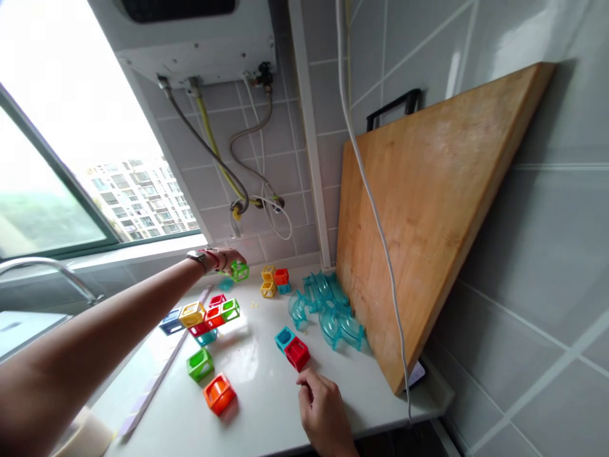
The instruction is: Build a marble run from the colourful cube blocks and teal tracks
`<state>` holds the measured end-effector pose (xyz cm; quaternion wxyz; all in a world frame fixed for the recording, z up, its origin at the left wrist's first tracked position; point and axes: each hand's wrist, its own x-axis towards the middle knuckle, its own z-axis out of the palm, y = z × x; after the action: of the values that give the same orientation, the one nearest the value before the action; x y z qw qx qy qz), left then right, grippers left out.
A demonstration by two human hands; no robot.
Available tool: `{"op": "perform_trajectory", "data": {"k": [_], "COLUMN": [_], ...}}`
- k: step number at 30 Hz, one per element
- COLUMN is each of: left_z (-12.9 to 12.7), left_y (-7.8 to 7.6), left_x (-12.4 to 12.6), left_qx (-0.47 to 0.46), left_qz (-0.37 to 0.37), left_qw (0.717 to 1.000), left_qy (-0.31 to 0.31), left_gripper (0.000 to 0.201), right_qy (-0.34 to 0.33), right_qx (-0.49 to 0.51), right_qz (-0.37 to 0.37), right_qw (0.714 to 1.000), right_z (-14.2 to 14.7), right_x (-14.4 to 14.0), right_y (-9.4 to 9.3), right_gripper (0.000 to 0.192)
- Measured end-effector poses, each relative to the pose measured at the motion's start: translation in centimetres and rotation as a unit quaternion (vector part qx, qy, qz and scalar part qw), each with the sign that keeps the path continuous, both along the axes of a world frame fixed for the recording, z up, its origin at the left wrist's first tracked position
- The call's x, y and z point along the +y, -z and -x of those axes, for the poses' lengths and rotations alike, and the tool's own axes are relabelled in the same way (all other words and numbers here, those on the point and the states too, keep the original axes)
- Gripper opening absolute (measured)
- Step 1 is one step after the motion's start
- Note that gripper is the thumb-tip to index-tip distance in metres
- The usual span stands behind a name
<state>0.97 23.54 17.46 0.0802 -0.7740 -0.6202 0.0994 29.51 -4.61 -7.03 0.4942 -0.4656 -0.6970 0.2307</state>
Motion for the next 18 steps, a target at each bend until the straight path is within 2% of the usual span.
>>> {"op": "perform_trajectory", "data": {"k": [2, 4, 5, 6, 7, 9, 12, 15, 18], "left_z": [0.5, 0.5, 0.3, 0.0, -0.3, -0.8, -1.2, -1.0, -0.7], "left_y": [-0.5, -0.1, 0.4, 1.1, 2.1, 4.6, 9.2, 13.9, 17.2], "left_x": [-2.7, -6.5, -8.9, -11.6, -14.5, -21.0, -30.8, -38.7, -43.5], "left_qx": [-0.018, -0.07, -0.111, -0.207, -0.315, -0.506, -0.695, -0.777, -0.813], "left_qz": [0.0, -0.026, -0.046, -0.086, -0.109, -0.134, -0.115, -0.107, -0.106], "left_qw": [1.0, 0.997, 0.991, 0.971, 0.934, 0.838, 0.702, 0.621, 0.563], "left_qy": [0.006, 0.032, 0.051, 0.088, 0.125, 0.157, 0.104, -0.008, -0.103], "left_gripper": [0.042, 0.05, 0.052, 0.052, 0.054, 0.06, 0.06, 0.058, 0.064], "right_qy": [-0.007, -0.014, -0.017, -0.019, -0.02, -0.019, -0.021, -0.063, -0.172], "right_qx": [-0.002, -0.008, -0.01, -0.01, -0.006, 0.016, 0.074, 0.087, 0.039], "right_qz": [0.005, 0.013, 0.017, 0.023, 0.03, 0.043, 0.074, 0.099, 0.074], "right_qw": [1.0, 1.0, 1.0, 1.0, 0.999, 0.999, 0.994, 0.989, 0.982], "right_z": [-0.1, -0.2, -0.3, -0.5, -0.6, -0.9, -1.0, -0.1, 2.1], "right_x": [0.0, 0.0, 0.0, 0.1, 0.1, 0.2, -0.2, -2.2, -5.4], "right_y": [-0.1, -0.2, -0.2, -0.3, -0.3, -0.4, -1.1, -3.0, -6.2], "right_gripper": [0.025, 0.024, 0.024, 0.023, 0.023, 0.023, 0.028, 0.034, 0.031]}}
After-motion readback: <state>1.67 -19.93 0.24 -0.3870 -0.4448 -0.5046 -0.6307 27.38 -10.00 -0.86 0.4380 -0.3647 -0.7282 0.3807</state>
